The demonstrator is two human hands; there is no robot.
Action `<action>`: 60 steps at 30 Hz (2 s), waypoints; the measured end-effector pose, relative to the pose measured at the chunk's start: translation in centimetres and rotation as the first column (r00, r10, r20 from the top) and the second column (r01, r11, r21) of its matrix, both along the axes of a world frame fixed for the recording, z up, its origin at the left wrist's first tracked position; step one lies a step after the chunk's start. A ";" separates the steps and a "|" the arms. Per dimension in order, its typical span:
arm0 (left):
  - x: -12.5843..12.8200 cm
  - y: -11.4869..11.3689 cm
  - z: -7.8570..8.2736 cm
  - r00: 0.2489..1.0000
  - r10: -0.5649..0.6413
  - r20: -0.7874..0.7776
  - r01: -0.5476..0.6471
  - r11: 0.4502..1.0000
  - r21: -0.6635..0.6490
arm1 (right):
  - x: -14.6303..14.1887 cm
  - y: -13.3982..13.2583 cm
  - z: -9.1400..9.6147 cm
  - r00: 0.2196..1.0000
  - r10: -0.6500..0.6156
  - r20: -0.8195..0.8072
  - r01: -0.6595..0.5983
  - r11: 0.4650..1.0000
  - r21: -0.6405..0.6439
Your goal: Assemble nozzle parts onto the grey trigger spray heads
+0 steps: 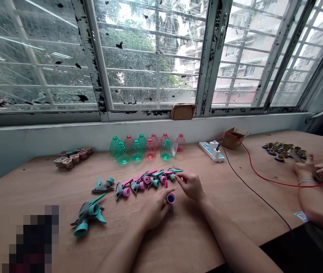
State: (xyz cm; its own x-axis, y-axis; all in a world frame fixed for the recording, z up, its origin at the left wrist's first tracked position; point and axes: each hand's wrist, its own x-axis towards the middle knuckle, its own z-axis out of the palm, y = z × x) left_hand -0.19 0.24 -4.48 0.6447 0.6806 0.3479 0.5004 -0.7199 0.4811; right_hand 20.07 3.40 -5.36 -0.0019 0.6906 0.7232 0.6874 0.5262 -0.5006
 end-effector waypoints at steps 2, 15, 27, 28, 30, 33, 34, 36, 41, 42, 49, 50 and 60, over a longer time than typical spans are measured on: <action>-0.1 0.1 -0.1 0.999 -0.012 0.037 0.015 0.996 -0.084 | 0.0 0.0 0.0 1.000 -0.003 -0.012 0.003 1.000 -0.001; -0.2 0.3 0.2 0.979 0.129 0.155 -0.112 0.987 -0.111 | -2.0 -1.7 0.3 0.967 0.253 0.008 -0.251 0.955 0.160; -0.4 0.6 0.2 0.953 0.153 0.262 -0.117 0.982 -0.148 | -3.0 -1.9 0.2 0.926 0.358 0.123 -0.373 0.918 0.134; -0.4 0.6 0.2 0.952 0.152 0.267 -0.117 0.983 -0.142 | -3.1 -1.9 0.3 0.923 0.363 0.125 -0.378 0.917 0.130; -0.4 0.7 0.1 0.951 0.150 0.271 -0.116 0.984 -0.136 | -3.2 -1.9 0.3 0.922 0.363 0.135 -0.379 0.917 0.125; -0.4 0.7 0.2 0.952 0.139 0.273 -0.103 0.984 -0.142 | -3.2 -1.9 0.3 0.919 0.361 0.156 -0.379 0.920 0.101; -0.4 0.7 0.2 0.952 0.138 0.274 -0.100 0.984 -0.147 | -3.2 -1.8 0.3 0.917 0.367 0.157 -0.383 0.920 0.087; -0.4 0.7 0.2 0.951 0.138 0.276 -0.098 0.983 -0.153 | -3.1 -1.8 0.3 0.909 0.387 0.154 -0.399 0.915 0.059; -0.3 0.7 0.2 0.953 0.132 0.271 -0.097 0.985 -0.140 | -2.9 -1.6 0.0 0.907 0.401 0.131 -0.404 0.915 -0.003; -0.3 0.7 0.2 0.955 0.133 0.265 -0.099 0.986 -0.136 | -2.9 -1.6 0.0 0.906 0.405 0.126 -0.407 0.913 -0.012; -0.3 0.8 -0.1 0.972 0.143 0.187 -0.124 0.986 -0.109 | -2.6 -1.2 -0.3 0.911 0.404 0.080 -0.402 0.915 -0.040; -0.4 0.8 -0.1 0.975 0.137 0.177 -0.120 0.987 -0.105 | -2.5 -1.2 -0.3 0.910 0.408 0.079 -0.405 0.913 -0.051; -0.2 0.6 0.2 0.987 0.110 0.119 -0.102 0.992 -0.072 | -2.2 -1.2 -0.1 0.888 0.445 0.113 -0.435 0.894 -0.106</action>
